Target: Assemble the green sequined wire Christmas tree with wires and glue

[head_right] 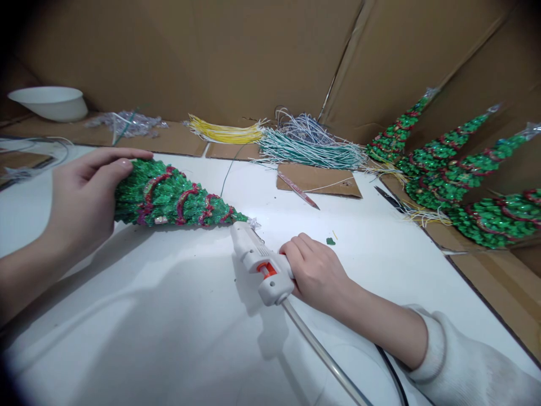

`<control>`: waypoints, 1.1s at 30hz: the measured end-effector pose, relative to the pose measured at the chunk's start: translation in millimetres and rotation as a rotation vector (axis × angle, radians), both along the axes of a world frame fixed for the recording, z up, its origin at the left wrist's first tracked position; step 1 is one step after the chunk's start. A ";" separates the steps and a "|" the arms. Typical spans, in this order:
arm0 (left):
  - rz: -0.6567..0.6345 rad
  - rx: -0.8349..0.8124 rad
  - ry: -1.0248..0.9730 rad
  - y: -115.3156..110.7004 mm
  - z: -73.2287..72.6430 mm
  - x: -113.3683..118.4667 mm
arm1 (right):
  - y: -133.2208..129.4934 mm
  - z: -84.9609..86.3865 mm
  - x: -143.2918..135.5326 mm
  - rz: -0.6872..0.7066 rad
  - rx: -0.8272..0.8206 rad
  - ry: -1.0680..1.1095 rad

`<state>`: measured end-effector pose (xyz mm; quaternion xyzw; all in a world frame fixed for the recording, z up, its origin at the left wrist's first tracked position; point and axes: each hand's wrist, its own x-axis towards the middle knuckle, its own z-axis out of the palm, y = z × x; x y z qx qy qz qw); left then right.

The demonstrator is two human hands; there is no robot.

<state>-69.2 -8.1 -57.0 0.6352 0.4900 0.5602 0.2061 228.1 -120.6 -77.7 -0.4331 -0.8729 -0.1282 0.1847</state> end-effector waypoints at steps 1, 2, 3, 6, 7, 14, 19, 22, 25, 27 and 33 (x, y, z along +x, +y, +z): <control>-0.001 0.000 0.000 -0.1 0.0 0.1 | 0.0 -0.1 0.1 -0.001 -0.005 0.001; 0.001 0.000 0.004 -0.3 0.1 0.3 | -0.1 -0.1 0.2 -0.003 -0.009 0.000; 0.006 -0.001 0.010 -0.6 0.3 0.4 | -0.1 -0.1 0.3 -0.006 -0.012 -0.001; 0.019 0.005 0.022 -1.0 1.0 0.5 | -0.2 -0.4 0.2 -0.012 -0.017 -0.002; 0.018 0.007 0.019 -1.0 1.1 0.5 | -0.1 -0.5 0.2 -0.012 -0.017 -0.002; 0.019 -0.001 0.004 -0.5 0.6 0.5 | -0.3 -0.9 0.9 -0.010 0.016 0.002; 0.010 0.001 -0.003 0.3 -0.5 -0.3 | -1.1 -0.5 1.7 -0.009 0.033 -0.013; 0.005 -0.002 -0.002 0.6 -0.5 -0.9 | -1.7 -1.1 1.8 -0.011 0.025 -0.009; 0.007 0.000 -0.005 0.4 -0.1 -0.9 | -2.4 -1.6 1.8 -0.014 0.018 -0.003; 0.010 0.006 -0.004 0.3 -0.1 -0.8 | -2.8 -1.5 1.9 -0.010 0.013 -0.004; 0.015 0.000 -0.002 0.9 -0.8 -0.5 | -3.2 -1.6 2.4 -0.004 0.020 -0.006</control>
